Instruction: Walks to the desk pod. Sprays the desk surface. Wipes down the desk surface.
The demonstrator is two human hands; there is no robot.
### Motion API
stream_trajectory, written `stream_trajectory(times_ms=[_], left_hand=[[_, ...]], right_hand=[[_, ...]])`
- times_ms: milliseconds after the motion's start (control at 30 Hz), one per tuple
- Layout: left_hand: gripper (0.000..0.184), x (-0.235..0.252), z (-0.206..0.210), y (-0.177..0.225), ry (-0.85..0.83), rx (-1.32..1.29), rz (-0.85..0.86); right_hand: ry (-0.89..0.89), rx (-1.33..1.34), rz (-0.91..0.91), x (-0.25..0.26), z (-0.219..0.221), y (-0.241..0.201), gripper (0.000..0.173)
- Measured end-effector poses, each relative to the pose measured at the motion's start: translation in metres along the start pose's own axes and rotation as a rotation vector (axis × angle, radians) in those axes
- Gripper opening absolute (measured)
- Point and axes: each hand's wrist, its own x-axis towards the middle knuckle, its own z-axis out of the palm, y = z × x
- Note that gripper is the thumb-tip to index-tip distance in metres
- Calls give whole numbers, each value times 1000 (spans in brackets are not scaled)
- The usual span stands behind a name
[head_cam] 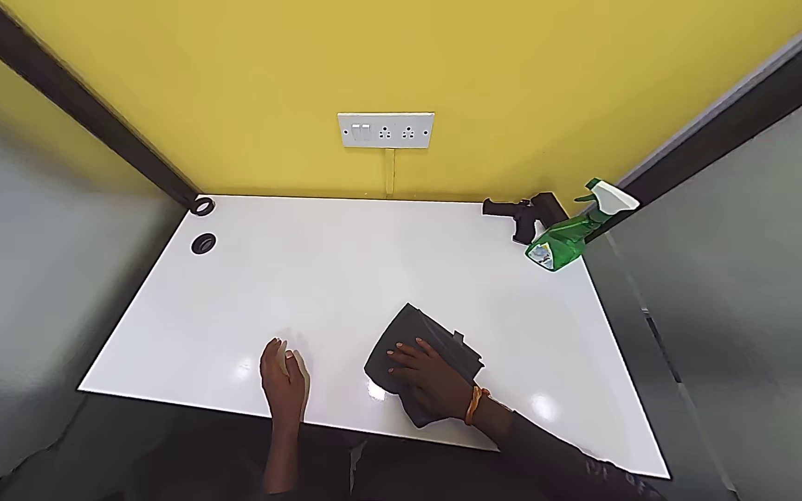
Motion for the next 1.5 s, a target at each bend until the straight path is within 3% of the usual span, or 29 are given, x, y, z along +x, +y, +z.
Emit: stream_trajectory(times_ms=[400, 567, 800, 933, 1133, 1233, 1500], left_hand=[[45, 0, 2, -2, -3, 51, 21], [45, -1, 1, 3, 8, 47, -7], [45, -1, 2, 1, 21, 35, -15], [45, 0, 2, 2, 17, 42, -16], [46, 1, 3, 0, 6, 71, -20], [45, 1, 0, 1, 14, 68, -26], [45, 0, 1, 0, 10, 76, -22]], right_hand=[[-26, 11, -7, 43, -9, 8, 45], [-57, 58, -16, 20, -5, 2, 43], [-94, 108, -234, -32, 7, -2, 36], [-234, 87, -275, -3, 12, -19, 46], [-244, 79, -386, 79, 38, -53, 42], [-257, 109, -403, 97, 40, -60, 41], [-227, 201, -413, 24, 21, -22, 39]])
